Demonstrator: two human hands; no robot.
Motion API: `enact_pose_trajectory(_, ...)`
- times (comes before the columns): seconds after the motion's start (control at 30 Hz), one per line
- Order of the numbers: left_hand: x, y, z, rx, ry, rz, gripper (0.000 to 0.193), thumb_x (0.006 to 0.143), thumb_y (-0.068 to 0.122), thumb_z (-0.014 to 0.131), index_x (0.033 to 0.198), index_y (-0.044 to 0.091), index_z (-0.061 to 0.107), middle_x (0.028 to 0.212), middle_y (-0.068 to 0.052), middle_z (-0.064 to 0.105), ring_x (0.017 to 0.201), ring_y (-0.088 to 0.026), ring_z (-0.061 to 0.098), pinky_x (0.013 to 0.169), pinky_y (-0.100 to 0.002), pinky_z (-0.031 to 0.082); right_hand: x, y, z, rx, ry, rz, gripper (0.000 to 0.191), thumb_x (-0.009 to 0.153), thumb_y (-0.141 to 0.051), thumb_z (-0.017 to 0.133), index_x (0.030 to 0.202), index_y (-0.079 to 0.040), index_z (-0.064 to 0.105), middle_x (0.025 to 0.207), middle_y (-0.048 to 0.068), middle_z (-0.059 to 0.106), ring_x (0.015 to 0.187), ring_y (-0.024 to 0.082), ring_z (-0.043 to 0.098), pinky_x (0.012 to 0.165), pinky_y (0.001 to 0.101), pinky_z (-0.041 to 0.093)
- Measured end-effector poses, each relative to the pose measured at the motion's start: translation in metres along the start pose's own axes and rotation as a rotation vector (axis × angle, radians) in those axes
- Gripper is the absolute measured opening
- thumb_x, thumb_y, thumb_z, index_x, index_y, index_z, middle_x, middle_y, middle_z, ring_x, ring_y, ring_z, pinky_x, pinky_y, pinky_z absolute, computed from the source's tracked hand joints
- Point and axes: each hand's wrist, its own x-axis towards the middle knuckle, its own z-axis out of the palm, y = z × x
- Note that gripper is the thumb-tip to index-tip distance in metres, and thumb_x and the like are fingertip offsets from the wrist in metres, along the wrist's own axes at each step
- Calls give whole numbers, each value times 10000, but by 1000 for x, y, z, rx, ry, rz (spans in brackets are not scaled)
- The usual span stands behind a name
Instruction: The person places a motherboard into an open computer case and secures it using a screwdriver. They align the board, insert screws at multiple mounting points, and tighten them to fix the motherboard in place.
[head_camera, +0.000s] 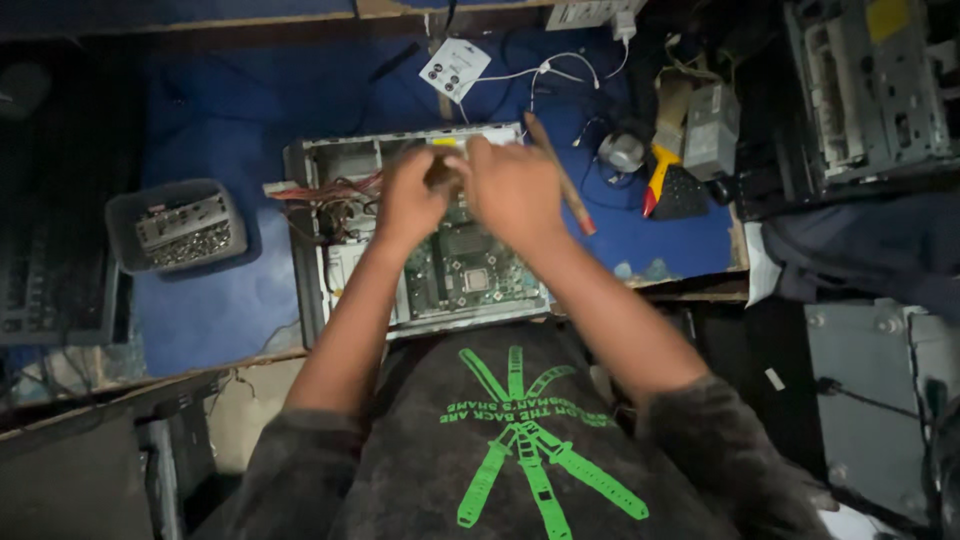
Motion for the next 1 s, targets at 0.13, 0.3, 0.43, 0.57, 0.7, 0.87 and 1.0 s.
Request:
enact_pose_trajectory(0.13, -27, 22, 0, 216, -19, 278, 338, 824, 177, 801, 1104, 35, 677, 1116, -151, 698, 1055, -342, 662, 915, -437, 536, -49, 9, -48, 265, 132, 103, 179, 966, -159, 708, 1094, -40, 669, 941, 151, 728, 830, 345, 695, 739, 430, 552)
enact_pose_trajectory(0.3, -70, 30, 17, 372, -158, 134, 212, 956, 214, 713, 1112, 72, 710, 1068, -123, 717, 1009, -339, 681, 886, -474, 531, -121, 60, -60, 662, -75, 412, 248, 1069, -199, 577, 1236, -39, 667, 917, 95, 691, 828, 208, 710, 766, 338, 547)
enact_pose_trajectory(0.43, -112, 36, 29, 388, -147, -38, 199, 924, 214, 702, 1093, 118, 746, 1024, -116, 741, 850, -328, 703, 732, -431, 564, -162, 141, -13, 1004, -123, 713, 313, 1090, -264, 537, 1276, -41, 656, 1025, 72, 673, 876, 141, 611, 770, 281, 496)
enact_pose_trajectory(0.57, -150, 47, 40, 381, -62, -228, 164, 934, 225, 710, 1041, 107, 746, 960, -98, 743, 826, -322, 713, 688, -409, 559, -164, 241, 42, 520, -96, 678, 371, 940, -260, 723, 1220, -27, 653, 1082, 127, 705, 870, 208, 669, 749, 330, 539)
enact_pose_trajectory(0.7, -176, 51, 49, 416, 19, -435, 176, 933, 228, 710, 1037, 92, 754, 926, -116, 735, 818, -324, 711, 686, -407, 551, -137, 316, 65, 193, 19, 372, 538, 908, -282, 826, 1257, 65, 608, 1145, 278, 640, 976, 399, 648, 839, 451, 539)
enact_pose_trajectory(0.87, -199, 56, 68, 375, 177, -667, 229, 932, 245, 719, 1070, 64, 748, 913, -126, 741, 766, -274, 725, 684, -374, 554, -88, 362, 72, 214, -400, 489, 509, 727, -274, 874, 1091, 26, 683, 1077, 267, 682, 1009, 437, 670, 870, 481, 542)
enact_pose_trajectory(1.0, -212, 58, 76, 334, 272, -712, 244, 939, 229, 717, 1086, 35, 739, 940, -135, 749, 787, -240, 742, 705, -343, 565, -78, 368, 74, 305, -588, 538, 597, 523, -260, 943, 1003, -28, 676, 1038, 220, 680, 991, 412, 675, 880, 473, 544)
